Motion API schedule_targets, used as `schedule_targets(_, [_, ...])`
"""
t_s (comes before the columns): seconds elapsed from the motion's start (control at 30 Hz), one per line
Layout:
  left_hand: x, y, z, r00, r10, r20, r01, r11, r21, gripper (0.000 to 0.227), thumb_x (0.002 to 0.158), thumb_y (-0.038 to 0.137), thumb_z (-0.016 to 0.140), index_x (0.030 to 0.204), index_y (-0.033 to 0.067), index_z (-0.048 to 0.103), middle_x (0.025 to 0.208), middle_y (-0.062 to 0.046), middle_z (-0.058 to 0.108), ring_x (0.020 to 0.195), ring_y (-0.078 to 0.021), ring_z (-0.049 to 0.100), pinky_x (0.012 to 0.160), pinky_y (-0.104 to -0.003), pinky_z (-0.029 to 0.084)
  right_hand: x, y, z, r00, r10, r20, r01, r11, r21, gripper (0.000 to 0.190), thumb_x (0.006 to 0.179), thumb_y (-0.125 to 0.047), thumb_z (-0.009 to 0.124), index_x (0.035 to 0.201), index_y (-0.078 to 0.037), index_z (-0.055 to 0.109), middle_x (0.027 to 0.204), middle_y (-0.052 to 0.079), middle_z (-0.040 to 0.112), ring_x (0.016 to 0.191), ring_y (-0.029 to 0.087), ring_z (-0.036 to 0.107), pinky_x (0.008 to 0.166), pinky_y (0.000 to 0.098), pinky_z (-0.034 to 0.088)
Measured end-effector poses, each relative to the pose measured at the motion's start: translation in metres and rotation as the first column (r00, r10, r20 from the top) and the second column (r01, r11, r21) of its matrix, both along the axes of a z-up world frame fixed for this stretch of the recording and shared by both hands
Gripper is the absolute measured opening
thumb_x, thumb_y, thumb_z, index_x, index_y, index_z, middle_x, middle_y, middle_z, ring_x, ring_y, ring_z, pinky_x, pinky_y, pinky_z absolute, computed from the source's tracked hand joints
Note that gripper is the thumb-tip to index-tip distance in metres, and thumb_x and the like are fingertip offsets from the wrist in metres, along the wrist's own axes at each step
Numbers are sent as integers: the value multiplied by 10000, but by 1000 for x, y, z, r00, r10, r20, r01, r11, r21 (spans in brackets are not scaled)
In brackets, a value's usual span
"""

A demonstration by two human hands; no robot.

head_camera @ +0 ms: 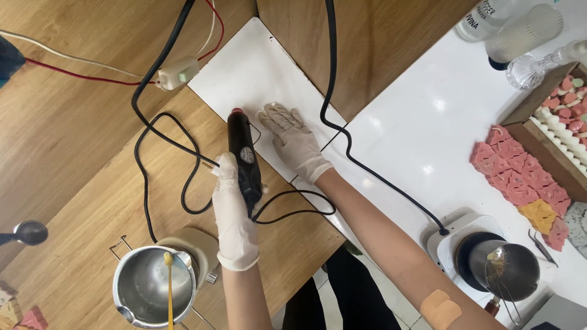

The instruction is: Wipe and clean a workspace surface using a cloth while handling a heat gun tool.

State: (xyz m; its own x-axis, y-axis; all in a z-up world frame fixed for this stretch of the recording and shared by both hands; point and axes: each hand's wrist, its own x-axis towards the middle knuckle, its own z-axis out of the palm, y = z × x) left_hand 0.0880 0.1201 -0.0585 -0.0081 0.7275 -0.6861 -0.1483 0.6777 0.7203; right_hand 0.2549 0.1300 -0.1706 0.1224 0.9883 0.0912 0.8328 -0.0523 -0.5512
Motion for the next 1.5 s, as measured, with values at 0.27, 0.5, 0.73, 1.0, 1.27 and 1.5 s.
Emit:
schedule_targets(0.27, [8,13,-11,999,35,29,-36,998,48,485,882,596,647,1030,142,565,772,-31,641,487,-151,628,347,-234,340,2,2,1,1000,9,-19,-9,1000,3,572,983,-73,490,1539,-207,469,1629,29,397,1531,177,296,1282,411,171])
schedule_targets(0.5, [10,17,-3,998,29,62,-34,997,74,525,893,605,643,1044,104,615,776,-21,634,518,-129,625,397,-230,387,2,1,-2,1000,5,-26,-6,999,-36,601,979,-63,475,1555,-232,442,1648,-3,368,1542,156,274,1295,388,150])
schedule_targets(0.73, [13,22,-5,998,4,63,-10,995,98,517,892,604,628,1029,106,636,773,-18,648,510,-126,611,400,-236,371,3,2,-4,1000,10,0,-10,999,-45,608,979,-70,480,1562,-233,425,1655,-12,340,1540,138,246,1292,390,134])
schedule_targets(1.0, [18,25,-6,995,-8,96,-6,990,137,472,926,564,633,993,98,605,742,-26,630,497,-122,611,374,-232,357,3,3,-3,1000,7,-10,-7,999,-43,585,977,-96,497,1544,-235,457,1645,-22,358,1540,128,248,1295,389,144])
schedule_targets(1.27, [28,35,-8,997,-73,-16,75,987,144,485,932,545,653,932,67,572,622,-77,629,435,-129,577,345,-239,377,4,6,-20,999,15,38,-14,1000,-27,529,989,-139,495,1515,-194,486,1648,-9,373,1543,119,261,1301,387,144])
schedule_targets(1.5, [35,42,-8,991,-123,-60,128,988,82,513,892,564,670,918,52,659,676,-44,666,456,-136,628,375,-223,430,5,9,-30,997,10,71,-6,999,-49,525,991,-173,475,1514,-129,484,1641,7,371,1541,125,265,1307,380,125])
